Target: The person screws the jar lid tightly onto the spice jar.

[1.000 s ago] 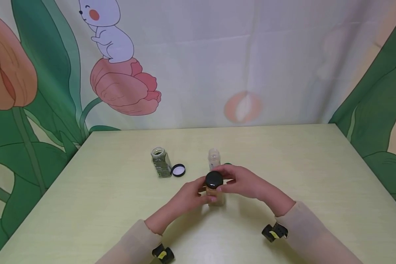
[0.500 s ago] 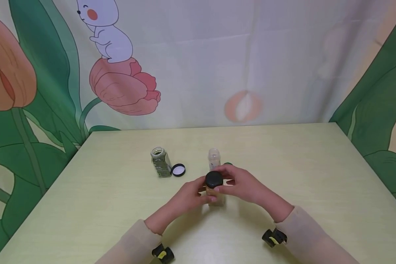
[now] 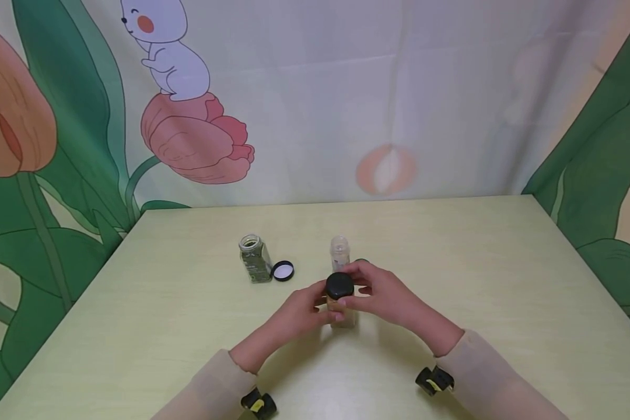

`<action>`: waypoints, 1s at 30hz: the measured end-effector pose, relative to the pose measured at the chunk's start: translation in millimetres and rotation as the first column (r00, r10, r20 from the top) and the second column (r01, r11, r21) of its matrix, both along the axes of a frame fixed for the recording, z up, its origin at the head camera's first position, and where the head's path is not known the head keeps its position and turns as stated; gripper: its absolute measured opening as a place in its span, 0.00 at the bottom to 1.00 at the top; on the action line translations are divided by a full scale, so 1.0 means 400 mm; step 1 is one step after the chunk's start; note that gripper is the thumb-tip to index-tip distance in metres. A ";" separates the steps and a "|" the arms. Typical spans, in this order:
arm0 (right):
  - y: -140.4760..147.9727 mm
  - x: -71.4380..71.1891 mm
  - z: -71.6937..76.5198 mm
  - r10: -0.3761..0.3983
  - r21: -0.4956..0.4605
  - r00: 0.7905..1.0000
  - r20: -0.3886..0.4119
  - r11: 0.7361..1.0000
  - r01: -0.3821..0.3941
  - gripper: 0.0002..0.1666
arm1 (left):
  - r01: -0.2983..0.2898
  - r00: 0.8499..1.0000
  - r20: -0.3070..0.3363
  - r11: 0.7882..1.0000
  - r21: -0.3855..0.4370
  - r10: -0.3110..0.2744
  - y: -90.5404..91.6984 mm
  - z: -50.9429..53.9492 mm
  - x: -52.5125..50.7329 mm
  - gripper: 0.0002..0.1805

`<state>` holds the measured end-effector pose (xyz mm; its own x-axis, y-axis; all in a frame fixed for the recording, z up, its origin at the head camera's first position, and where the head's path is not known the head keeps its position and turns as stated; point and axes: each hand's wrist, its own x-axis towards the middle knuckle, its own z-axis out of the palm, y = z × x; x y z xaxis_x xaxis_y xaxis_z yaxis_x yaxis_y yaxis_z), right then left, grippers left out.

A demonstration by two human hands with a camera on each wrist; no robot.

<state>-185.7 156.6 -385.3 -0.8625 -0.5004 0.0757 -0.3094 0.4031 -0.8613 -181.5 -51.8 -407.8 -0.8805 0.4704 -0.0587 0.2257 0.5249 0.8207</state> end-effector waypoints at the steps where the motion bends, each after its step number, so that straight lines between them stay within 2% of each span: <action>1: 0.000 0.000 0.000 -0.003 0.000 1.000 0.001 1.000 0.003 0.28 | -0.002 1.000 0.002 1.000 0.000 0.002 0.000 0.000 0.000 0.31; 10: -0.002 0.001 -0.004 -0.025 -0.006 1.000 -0.015 1.000 0.025 0.29 | -0.004 1.000 -0.005 1.000 -0.005 0.004 -0.001 0.003 0.002 0.31; 14: 0.000 -0.002 -0.008 -0.026 -0.001 1.000 -0.002 1.000 0.026 0.32 | 0.002 1.000 -0.002 1.000 0.007 -0.002 -0.001 0.001 0.001 0.31; 20: 0.010 -0.011 0.006 0.059 0.041 0.998 0.035 0.997 -0.061 0.38 | 0.007 1.000 -0.004 1.000 0.012 -0.007 -0.002 -0.001 0.000 0.32; 25: 0.023 -0.020 0.028 0.163 0.040 0.982 0.098 0.985 -0.167 0.38 | 0.016 1.000 -0.026 1.000 0.019 -0.015 -0.002 -0.004 -0.001 0.30; 30: 0.026 -0.023 0.046 0.196 0.044 0.976 0.100 0.979 -0.201 0.35 | 0.012 1.000 -0.019 1.000 0.026 -0.011 -0.002 -0.003 0.001 0.30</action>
<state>-194.9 167.0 -366.9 -0.7474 -0.6636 -0.0329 -0.3064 0.3883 -0.8691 -181.0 -52.4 -409.1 -0.8759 0.4815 -0.0301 0.2468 0.5008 0.8296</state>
